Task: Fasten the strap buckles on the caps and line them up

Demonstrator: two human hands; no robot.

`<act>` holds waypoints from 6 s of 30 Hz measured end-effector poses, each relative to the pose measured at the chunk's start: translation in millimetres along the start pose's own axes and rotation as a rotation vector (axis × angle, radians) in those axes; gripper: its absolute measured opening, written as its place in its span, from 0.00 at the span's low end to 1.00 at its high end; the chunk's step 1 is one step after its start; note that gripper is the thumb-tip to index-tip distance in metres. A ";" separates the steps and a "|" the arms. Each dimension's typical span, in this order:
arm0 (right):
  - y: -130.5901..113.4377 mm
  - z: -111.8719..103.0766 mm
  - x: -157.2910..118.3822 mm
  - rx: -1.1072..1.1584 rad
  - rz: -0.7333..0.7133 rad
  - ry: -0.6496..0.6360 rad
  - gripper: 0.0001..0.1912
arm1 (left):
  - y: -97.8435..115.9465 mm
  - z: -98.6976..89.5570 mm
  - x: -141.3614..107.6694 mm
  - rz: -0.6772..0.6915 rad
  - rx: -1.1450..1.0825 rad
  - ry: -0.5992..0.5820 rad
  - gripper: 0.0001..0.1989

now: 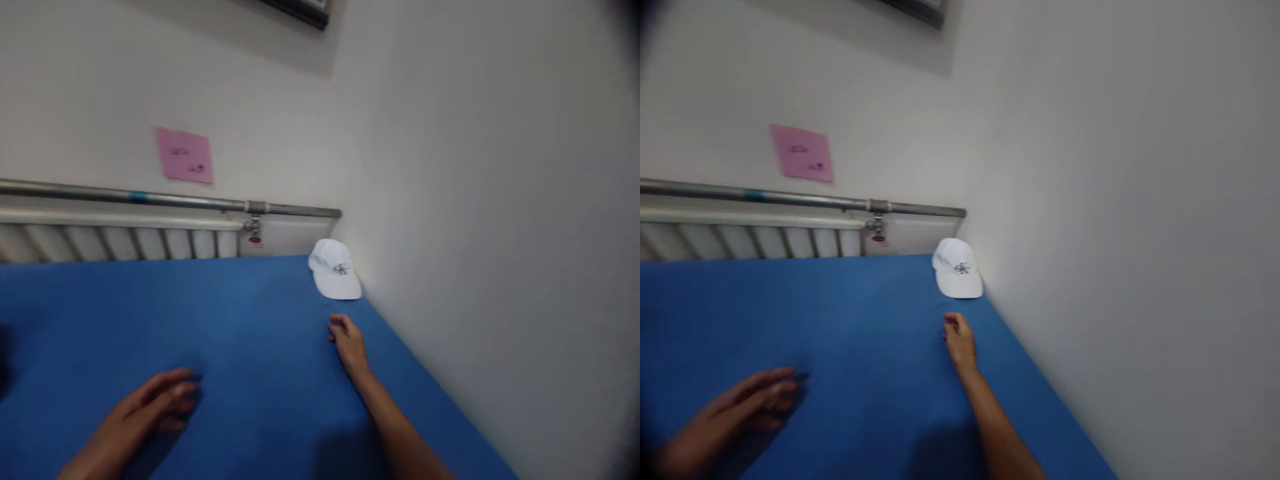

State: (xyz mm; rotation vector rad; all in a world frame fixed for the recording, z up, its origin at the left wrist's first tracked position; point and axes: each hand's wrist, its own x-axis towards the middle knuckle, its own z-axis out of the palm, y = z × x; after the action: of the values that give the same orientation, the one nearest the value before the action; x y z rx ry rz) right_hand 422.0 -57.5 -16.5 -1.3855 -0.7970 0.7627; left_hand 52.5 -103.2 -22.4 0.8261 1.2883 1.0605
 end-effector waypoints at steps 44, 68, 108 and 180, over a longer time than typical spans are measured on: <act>-9.4 64.4 -102.4 0.245 0.113 -0.526 0.22 | 34.4 -58.2 5.8 0.281 0.018 0.230 0.19; 2.6 65.0 -124.5 -0.157 0.028 -0.725 0.04 | 42.9 -21.2 -35.5 0.952 1.016 -0.258 0.17; -57.7 70.2 -160.6 -0.101 0.130 -0.962 0.11 | 55.8 -14.9 -58.1 0.306 0.636 -0.525 0.06; -52.3 83.7 -166.9 0.029 0.412 -1.245 0.08 | 40.2 -8.0 -50.7 0.038 0.254 -0.649 0.06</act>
State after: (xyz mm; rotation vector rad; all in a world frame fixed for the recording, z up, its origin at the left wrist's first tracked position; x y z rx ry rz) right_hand 262.0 -156.0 31.6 -0.9430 -1.4253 2.0224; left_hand 40.3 -138.4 31.1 1.2644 0.8557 0.5782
